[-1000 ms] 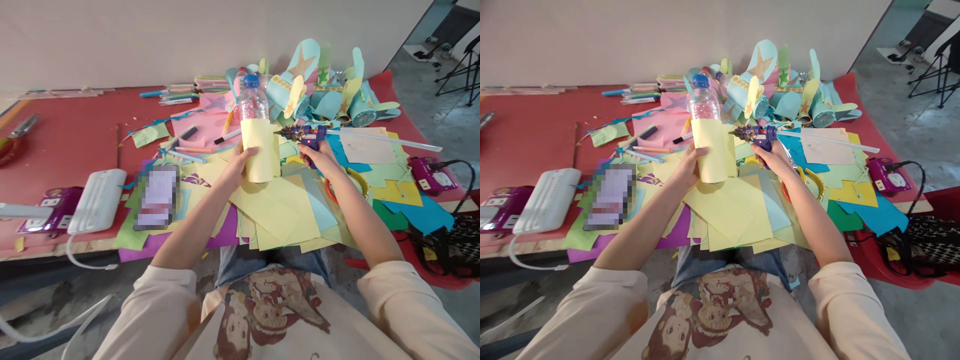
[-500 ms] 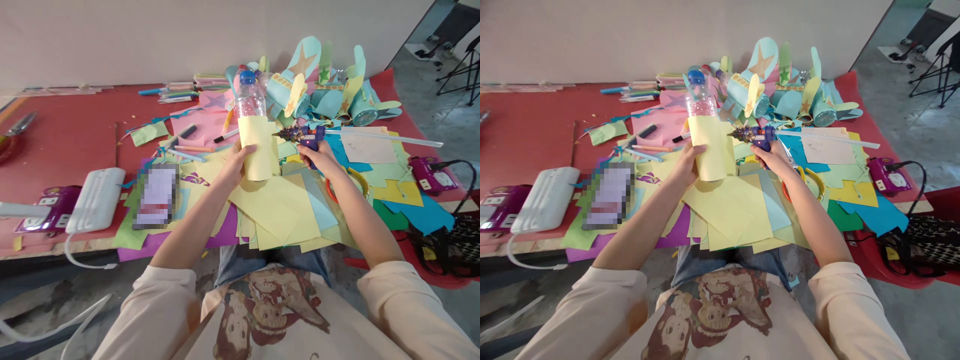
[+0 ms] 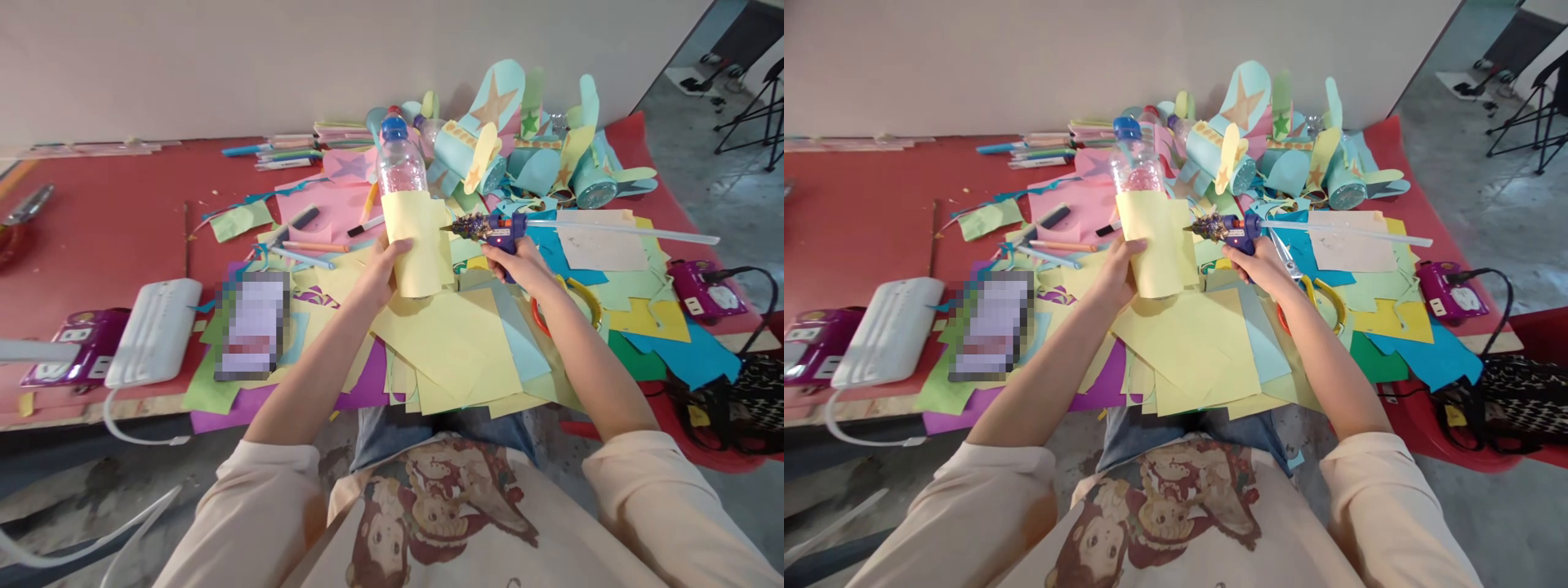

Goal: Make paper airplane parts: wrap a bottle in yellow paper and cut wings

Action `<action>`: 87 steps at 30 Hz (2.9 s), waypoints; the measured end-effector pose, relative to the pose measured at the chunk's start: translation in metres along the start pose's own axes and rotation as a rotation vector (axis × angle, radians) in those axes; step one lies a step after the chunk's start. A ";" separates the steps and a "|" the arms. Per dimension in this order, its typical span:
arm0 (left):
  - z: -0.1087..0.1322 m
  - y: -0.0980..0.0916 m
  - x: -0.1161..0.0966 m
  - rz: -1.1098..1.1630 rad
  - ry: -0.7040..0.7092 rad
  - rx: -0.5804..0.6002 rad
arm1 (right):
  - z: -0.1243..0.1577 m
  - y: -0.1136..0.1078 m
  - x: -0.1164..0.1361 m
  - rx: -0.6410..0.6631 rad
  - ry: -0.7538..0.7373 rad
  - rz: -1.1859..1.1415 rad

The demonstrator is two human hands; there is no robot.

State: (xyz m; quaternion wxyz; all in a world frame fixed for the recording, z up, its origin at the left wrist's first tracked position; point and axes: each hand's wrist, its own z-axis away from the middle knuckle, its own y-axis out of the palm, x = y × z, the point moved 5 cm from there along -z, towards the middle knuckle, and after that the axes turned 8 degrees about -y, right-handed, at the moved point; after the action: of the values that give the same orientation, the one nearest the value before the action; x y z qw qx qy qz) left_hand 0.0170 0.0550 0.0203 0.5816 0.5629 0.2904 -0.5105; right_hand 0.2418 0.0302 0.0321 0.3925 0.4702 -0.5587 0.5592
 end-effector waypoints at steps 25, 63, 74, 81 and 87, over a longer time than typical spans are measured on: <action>-0.003 -0.009 -0.003 0.058 0.026 -0.033 | 0.006 0.006 0.003 0.044 0.050 0.006; 0.000 -0.021 -0.005 0.098 -0.044 -0.155 | 0.011 0.009 0.002 0.147 0.215 0.149; 0.000 -0.025 -0.009 0.118 -0.054 -0.188 | 0.012 0.011 -0.001 0.207 0.207 0.205; -0.001 -0.026 -0.012 0.078 -0.017 -0.145 | 0.012 0.012 0.000 0.221 0.233 0.224; -0.001 -0.028 -0.012 0.123 -0.031 -0.189 | 0.012 0.013 0.003 0.228 0.246 0.228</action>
State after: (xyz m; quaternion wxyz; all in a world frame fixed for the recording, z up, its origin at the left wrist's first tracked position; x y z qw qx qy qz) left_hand -0.0118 0.0634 0.0211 0.6667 0.5142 0.2931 -0.4530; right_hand 0.2294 0.0175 0.0311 0.3365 0.3733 -0.4892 0.7128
